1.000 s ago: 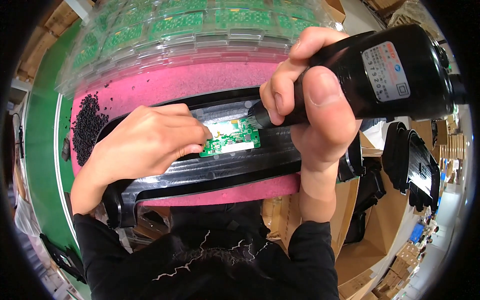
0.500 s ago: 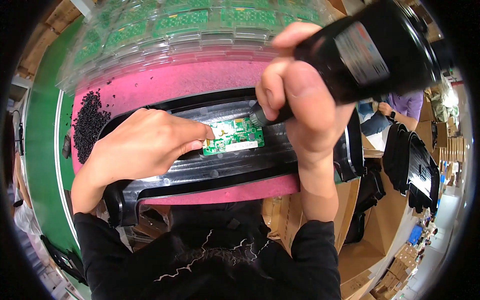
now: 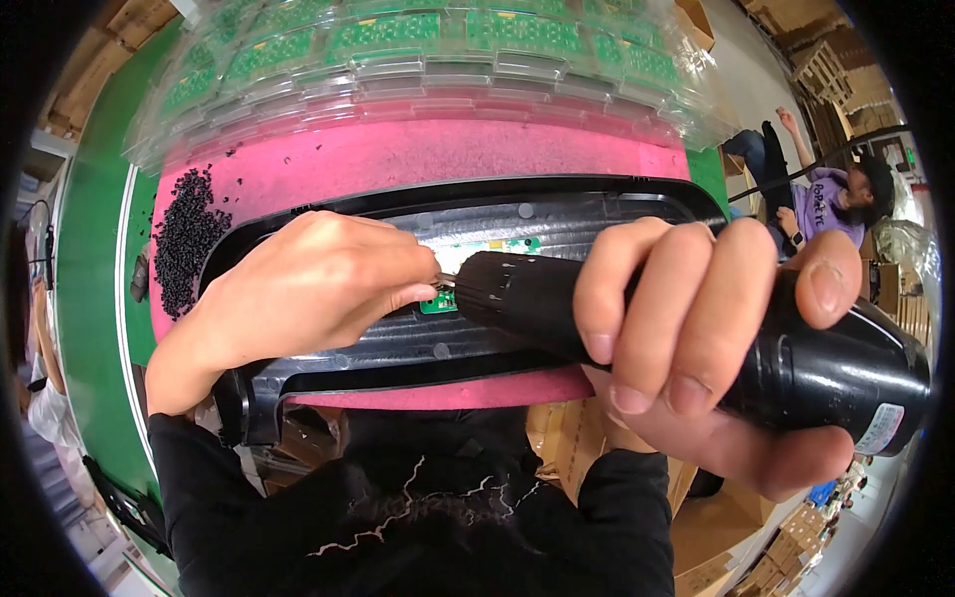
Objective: Assembling circuit boards into plastic housings using an electric screwdriver and screws.
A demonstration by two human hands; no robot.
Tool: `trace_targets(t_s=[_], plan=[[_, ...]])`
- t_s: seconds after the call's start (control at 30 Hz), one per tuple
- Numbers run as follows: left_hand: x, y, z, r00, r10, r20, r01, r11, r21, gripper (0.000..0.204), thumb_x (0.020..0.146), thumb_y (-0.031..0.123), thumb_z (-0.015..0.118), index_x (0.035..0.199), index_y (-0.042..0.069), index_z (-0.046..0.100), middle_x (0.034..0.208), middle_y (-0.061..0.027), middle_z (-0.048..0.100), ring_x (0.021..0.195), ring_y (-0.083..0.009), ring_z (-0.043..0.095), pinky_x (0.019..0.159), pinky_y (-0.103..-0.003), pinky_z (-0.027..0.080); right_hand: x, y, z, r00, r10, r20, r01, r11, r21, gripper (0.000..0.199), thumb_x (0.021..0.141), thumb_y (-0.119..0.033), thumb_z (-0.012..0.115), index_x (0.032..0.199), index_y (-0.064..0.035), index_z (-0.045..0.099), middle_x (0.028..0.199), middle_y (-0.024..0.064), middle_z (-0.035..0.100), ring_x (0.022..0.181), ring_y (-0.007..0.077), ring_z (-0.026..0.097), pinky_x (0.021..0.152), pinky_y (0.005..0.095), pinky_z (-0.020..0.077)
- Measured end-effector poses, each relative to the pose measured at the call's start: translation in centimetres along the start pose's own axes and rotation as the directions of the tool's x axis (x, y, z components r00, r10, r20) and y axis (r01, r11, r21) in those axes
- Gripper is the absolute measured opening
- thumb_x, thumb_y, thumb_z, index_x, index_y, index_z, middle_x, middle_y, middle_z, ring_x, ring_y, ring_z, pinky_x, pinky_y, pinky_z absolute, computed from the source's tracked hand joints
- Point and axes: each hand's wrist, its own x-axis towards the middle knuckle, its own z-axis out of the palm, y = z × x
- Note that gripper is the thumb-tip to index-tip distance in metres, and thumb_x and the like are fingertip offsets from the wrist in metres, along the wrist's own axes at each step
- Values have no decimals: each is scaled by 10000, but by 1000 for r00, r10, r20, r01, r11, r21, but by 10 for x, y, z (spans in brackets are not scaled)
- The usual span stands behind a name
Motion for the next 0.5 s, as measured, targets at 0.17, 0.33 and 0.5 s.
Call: trace_targets(t_s=[0.17,0.33,0.5], plan=[[1,-1,0,999,-24,45,22,999,31,123,854,67,678,882,-21,597,737,-153,606,682,-378,602,559,-447,472,-2,3,-1,999,42,-2,-42,999,11,474,838,-399,712,1116,-91,481,675,-23,521,518,92,505,602,266,424],[1,-1,2,1000,-29,7,29,999,23,133,850,63,681,922,-22,608,760,-145,617,706,-367,622,580,-440,487,-4,6,-2,998,57,5,-57,998,10,479,853,-415,701,1140,-104,476,698,-22,520,521,93,495,601,266,419],[1,-4,0,999,25,-40,-24,999,44,139,833,37,680,960,-11,653,777,-126,628,727,-343,636,599,-428,503,-3,5,-3,997,73,26,-73,997,-16,470,859,-417,689,1139,-104,478,702,-22,520,526,94,492,612,263,416]])
